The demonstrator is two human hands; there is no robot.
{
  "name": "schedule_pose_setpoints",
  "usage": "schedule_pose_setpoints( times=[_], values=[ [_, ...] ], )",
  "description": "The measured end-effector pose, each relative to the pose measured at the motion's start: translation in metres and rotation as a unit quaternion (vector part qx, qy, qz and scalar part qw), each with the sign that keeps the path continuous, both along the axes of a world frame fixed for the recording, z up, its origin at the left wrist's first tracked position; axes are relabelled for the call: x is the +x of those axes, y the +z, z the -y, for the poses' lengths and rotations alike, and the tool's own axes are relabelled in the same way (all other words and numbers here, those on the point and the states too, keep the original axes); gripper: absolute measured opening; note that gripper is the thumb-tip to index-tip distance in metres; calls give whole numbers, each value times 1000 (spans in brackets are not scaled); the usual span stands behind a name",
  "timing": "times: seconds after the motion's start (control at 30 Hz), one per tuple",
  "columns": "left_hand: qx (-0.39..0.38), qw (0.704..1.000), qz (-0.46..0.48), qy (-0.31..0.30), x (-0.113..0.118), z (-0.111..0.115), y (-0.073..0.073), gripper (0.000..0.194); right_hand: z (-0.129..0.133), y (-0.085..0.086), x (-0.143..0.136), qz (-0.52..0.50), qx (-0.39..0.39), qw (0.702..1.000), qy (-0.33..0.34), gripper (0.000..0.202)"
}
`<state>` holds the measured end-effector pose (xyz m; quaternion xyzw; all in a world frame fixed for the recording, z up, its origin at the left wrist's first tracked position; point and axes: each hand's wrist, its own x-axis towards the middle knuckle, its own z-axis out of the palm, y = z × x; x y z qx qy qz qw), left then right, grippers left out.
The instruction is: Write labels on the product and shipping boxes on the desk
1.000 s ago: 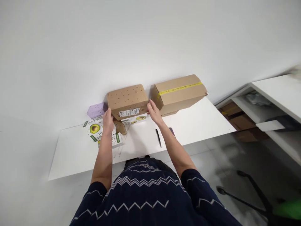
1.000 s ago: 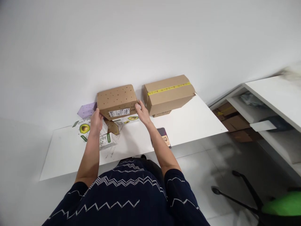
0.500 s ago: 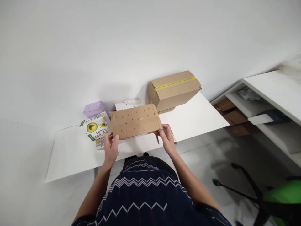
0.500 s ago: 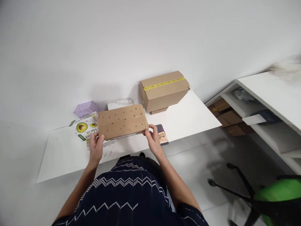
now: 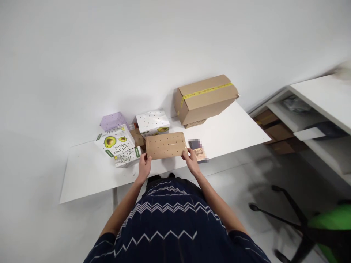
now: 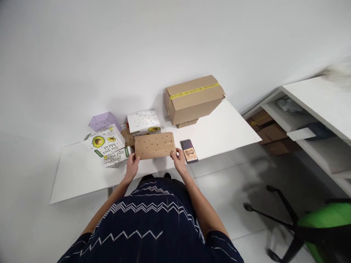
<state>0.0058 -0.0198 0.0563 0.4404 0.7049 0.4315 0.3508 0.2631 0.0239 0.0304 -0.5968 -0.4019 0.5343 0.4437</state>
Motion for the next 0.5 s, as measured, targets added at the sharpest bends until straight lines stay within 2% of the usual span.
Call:
schedule_pose_setpoints(
  times=[0.13,0.27,0.4,0.5],
  values=[
    [-24,999,-29,3,-4,2,-6,35,-1,-7,-2,42,20,999,13,66],
    [-41,998,-55,-1,-3,4,-1,36,-4,-8,-2,67,21,997,23,67],
    [-40,997,-63,0,-1,7,2,38,-4,-6,0,36,8,999,25,62],
    [-26,999,-47,8,-1,12,-2,39,0,-4,5,-2,-2,1000,26,56]
  ],
)
